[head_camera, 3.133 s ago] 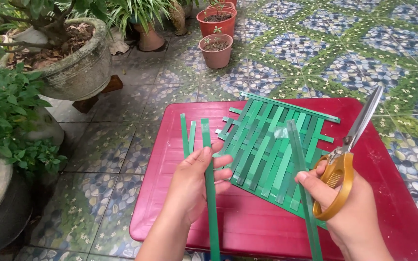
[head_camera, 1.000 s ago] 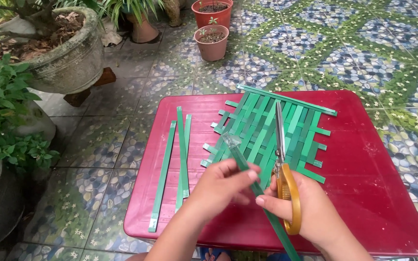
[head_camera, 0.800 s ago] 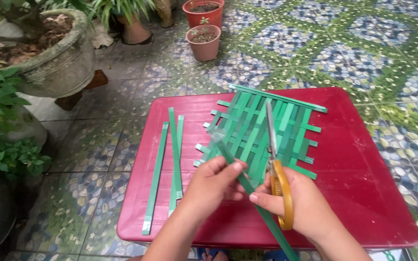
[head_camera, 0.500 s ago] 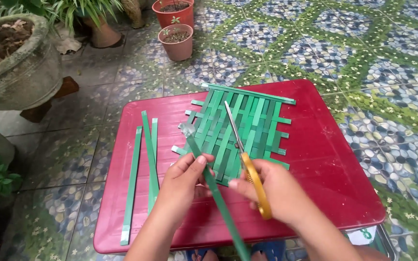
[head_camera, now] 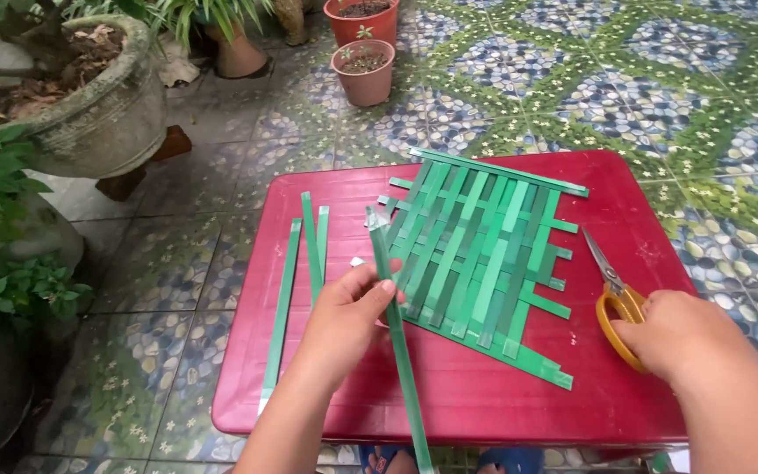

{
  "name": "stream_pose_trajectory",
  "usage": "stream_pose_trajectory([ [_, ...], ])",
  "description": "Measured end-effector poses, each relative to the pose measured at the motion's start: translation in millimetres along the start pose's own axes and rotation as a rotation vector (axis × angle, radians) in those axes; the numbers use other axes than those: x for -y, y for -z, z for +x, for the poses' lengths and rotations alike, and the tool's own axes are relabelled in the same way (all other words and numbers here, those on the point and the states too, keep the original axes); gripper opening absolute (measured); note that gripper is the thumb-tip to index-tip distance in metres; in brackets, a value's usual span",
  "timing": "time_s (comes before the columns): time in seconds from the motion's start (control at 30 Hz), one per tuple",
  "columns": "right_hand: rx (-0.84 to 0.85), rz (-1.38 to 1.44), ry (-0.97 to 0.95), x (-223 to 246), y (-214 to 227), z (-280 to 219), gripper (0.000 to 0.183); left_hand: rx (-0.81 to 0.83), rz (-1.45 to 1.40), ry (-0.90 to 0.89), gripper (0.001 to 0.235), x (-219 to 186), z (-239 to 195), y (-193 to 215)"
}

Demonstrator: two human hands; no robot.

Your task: The person is weaving green plastic strips together on a red stool, then uses scissors to cut some of the strips before gathering them all together.

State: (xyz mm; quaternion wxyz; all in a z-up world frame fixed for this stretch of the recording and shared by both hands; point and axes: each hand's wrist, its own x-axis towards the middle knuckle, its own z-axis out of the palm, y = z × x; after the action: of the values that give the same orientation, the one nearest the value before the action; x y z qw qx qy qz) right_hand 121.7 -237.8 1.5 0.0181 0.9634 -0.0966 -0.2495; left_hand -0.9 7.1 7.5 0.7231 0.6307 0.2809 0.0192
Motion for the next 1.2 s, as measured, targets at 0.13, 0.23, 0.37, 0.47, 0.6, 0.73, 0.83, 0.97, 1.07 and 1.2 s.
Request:
stream_pose_trajectory([
  [0.13, -0.03, -0.058, 0.017, 0, -9, 13, 0.044, -0.233, 0.496, -0.07, 0.015, 1, 11, 21],
  [0.23, -0.055, -0.097, 0.017, -2, -15, 22, 0.045, -0.346, 0.705, -0.151, 0.029, 11, 27, 36],
  [0.37, -0.109, -0.114, 0.028, -7, -26, 39, 0.043, -0.478, 0.92, -0.291, 0.044, 25, 41, 56],
  [0.47, -0.107, -0.06, 0.009, -8, -27, 41, 0.038, -0.549, 1.03, -0.179, 0.038, 20, 33, 58],
  [0.6, -0.141, -0.053, 0.01, -7, -28, 40, 0.037, -0.474, 1.119, 0.114, 0.023, 11, 24, 54],
  [0.73, -0.073, -0.076, -0.004, -1, -18, 28, 0.039, -0.447, 1.149, 0.104, 0.013, 16, 29, 59],
  [0.83, -0.063, -0.051, -0.018, 0, -14, 23, 0.044, -0.448, 1.145, 0.102, 0.015, 10, 23, 56],
  [0.97, -0.064, -0.039, -0.024, -2, -14, 25, 0.042, -0.443, 1.105, -0.073, 0.036, 10, 19, 42],
  [1.07, -0.09, -0.092, -0.006, -5, -15, 25, 0.044, -0.306, 1.041, -0.176, 0.032, 7, 12, 26],
  [1.2, -0.163, 0.043, 0.015, 13, 3, -24, 0.044, -0.182, 1.065, -0.172, 0.035, 5, 5, 17],
])
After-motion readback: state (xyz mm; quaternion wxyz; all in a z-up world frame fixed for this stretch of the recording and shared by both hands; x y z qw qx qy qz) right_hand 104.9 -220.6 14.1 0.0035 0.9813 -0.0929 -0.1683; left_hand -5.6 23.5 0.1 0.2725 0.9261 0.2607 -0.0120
